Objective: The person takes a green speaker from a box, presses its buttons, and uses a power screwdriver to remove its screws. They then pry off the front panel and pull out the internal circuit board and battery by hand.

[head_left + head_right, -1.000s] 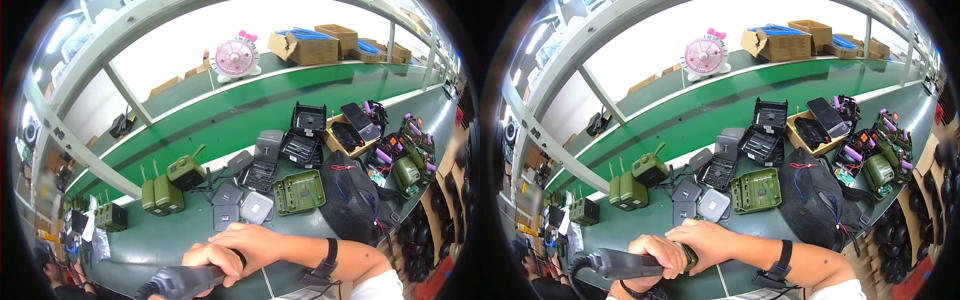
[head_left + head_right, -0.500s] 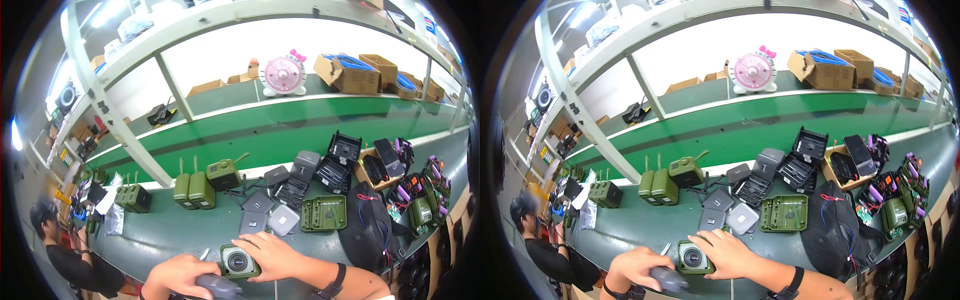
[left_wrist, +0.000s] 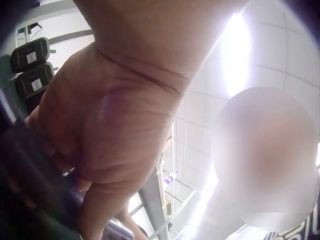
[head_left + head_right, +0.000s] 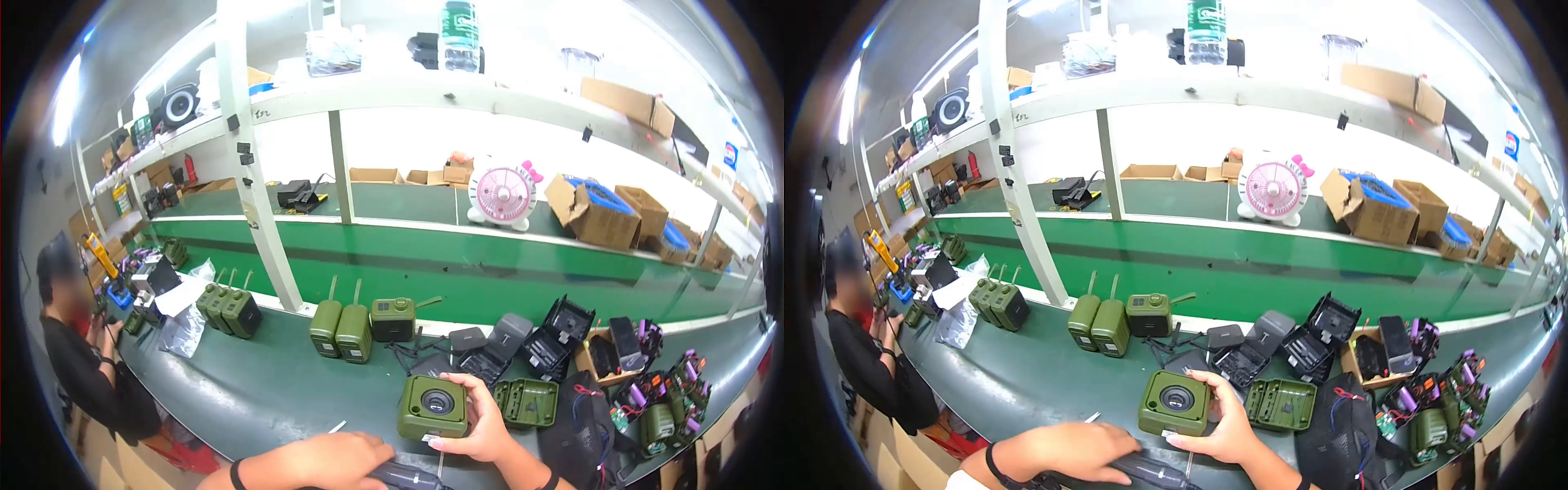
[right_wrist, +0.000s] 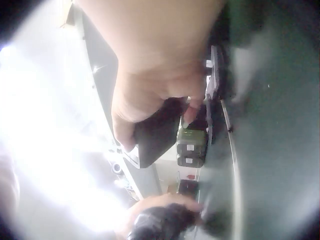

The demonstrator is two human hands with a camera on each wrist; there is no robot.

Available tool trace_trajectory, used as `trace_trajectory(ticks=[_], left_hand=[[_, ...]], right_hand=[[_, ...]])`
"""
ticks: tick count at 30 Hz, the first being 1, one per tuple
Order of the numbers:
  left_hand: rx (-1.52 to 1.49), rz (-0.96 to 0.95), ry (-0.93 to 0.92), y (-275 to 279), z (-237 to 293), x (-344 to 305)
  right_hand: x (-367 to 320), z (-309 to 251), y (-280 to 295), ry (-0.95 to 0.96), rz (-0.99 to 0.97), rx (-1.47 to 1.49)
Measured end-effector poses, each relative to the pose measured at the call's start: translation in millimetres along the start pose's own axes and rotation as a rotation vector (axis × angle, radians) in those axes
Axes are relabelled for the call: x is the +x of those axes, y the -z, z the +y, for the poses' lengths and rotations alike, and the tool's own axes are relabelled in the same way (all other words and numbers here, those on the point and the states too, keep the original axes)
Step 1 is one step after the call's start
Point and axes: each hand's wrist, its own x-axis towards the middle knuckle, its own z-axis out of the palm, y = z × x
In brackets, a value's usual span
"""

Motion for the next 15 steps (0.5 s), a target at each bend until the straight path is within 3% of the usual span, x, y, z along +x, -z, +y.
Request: trace_trajectory(ticks=[1, 2, 4, 5, 7, 8, 10, 11, 15], left_hand=[[0.100, 0.137, -0.077, 8, -2, 2], [0.092, 0.157, -0.083, 23, 5, 3], [-0.006, 0.321, 0.087, 49, 27, 4], [-0.013, 0.341, 0.088, 45, 27, 13], [0.066, 0.728, -0.316, 32, 20, 41], [-0.035, 0.680, -0.385, 24, 17, 52], [-0.202, 0.612, -0.329, 4, 9, 65], [-0.205, 0.646, -0.298, 5, 11, 63], [-0.449, 0.727, -0.258, -11, 5, 64]], right_hand=[[-2, 3, 4, 0.057, 0.026, -0.065], [-4, 3, 8, 0.114, 0.050, -0.126], [-6, -3, 9, 0.120, 0.078, -0.137], [-8, -6, 12, 0.167, 0.079, -0.278], [-7, -15, 17, 0.316, 0.038, -0.616], [-8, -29, 15, 0.326, -0.074, -0.720], [-10, -57, -12, 0.365, 0.101, -0.667], [-16, -40, 1, 0.380, 0.049, -0.739], [-25, -11, -14, 0.187, 0.231, -0.317]])
